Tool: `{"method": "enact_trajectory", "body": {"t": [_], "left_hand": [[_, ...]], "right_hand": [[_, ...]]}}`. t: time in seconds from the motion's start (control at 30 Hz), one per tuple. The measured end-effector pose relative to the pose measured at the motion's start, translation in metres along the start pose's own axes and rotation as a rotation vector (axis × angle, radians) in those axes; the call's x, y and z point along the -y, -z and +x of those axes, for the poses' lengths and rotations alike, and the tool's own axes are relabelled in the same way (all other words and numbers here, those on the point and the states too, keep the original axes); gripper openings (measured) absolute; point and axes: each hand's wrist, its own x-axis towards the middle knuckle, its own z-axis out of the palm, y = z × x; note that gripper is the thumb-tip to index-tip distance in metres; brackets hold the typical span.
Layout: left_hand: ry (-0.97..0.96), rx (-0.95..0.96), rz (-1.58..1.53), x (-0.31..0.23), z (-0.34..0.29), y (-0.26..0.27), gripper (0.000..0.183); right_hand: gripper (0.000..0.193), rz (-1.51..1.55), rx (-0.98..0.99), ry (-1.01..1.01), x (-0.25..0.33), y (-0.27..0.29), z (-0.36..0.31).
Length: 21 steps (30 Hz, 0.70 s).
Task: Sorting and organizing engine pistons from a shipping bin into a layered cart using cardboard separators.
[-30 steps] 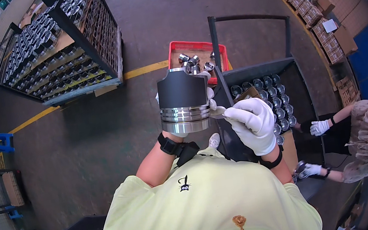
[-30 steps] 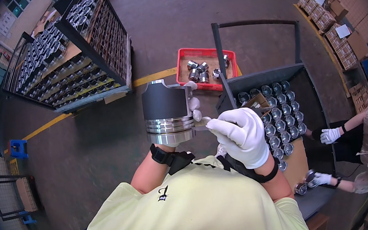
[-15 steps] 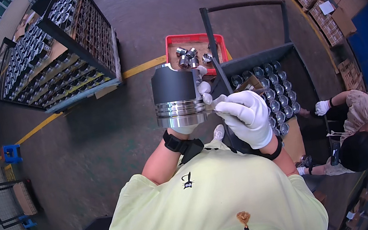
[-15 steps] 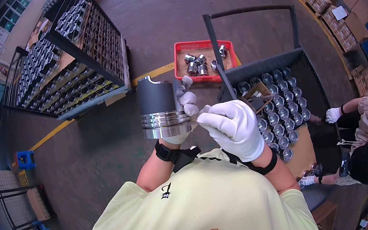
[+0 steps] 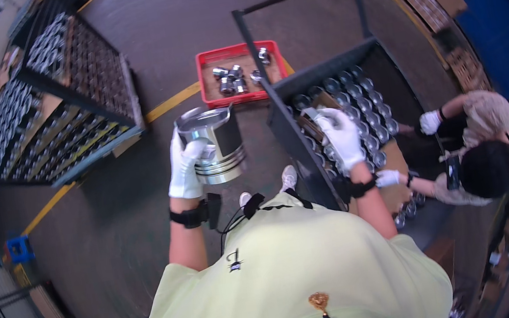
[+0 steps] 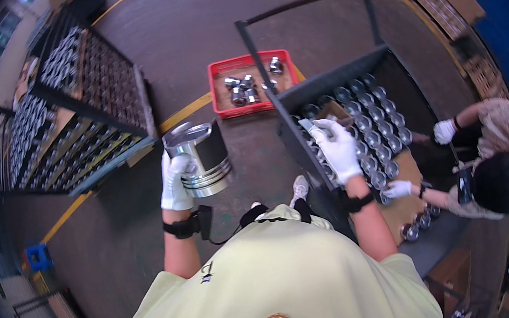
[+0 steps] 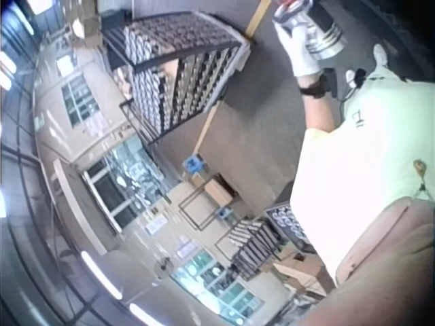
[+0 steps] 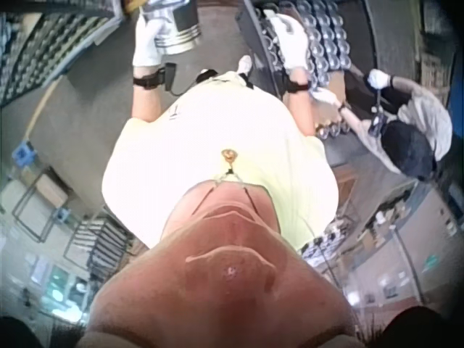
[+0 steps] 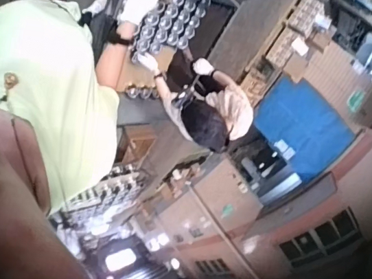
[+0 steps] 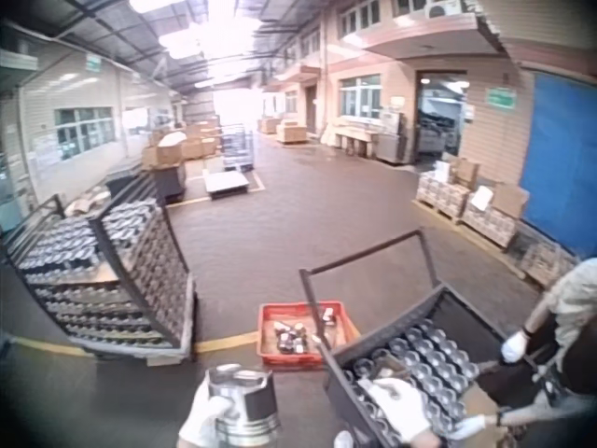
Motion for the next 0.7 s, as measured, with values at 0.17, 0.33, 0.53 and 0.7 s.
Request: {"method": "enact_trajectory", "body": {"t": [0.17,0.33,0.53,0.7], "left_hand": [[0.155,-0.262,0.058,0.041,0.0,0.017,0.045],[0.28,-0.215,-0.062,0.043,0.001,-0.014,0.026],[0.268,-0.168,-0.067,0.037,0.008,-0.03,0.025],[0.22,-0.148,-0.156,0.026,-0.005,-0.022,0.03]], "right_hand": [[0.029,0.265,-0.06,-0.649,-0.197,0.014,0.023],[0.018,1.308,0.435,-0.505,-0.321,0.09,0.071],[0.046,-0.151,-0.315,-0.174,-0.261,0.088,0.118],[0.067,0.396,0.301,-0.536,-0.084,0.006,0.046]]}}
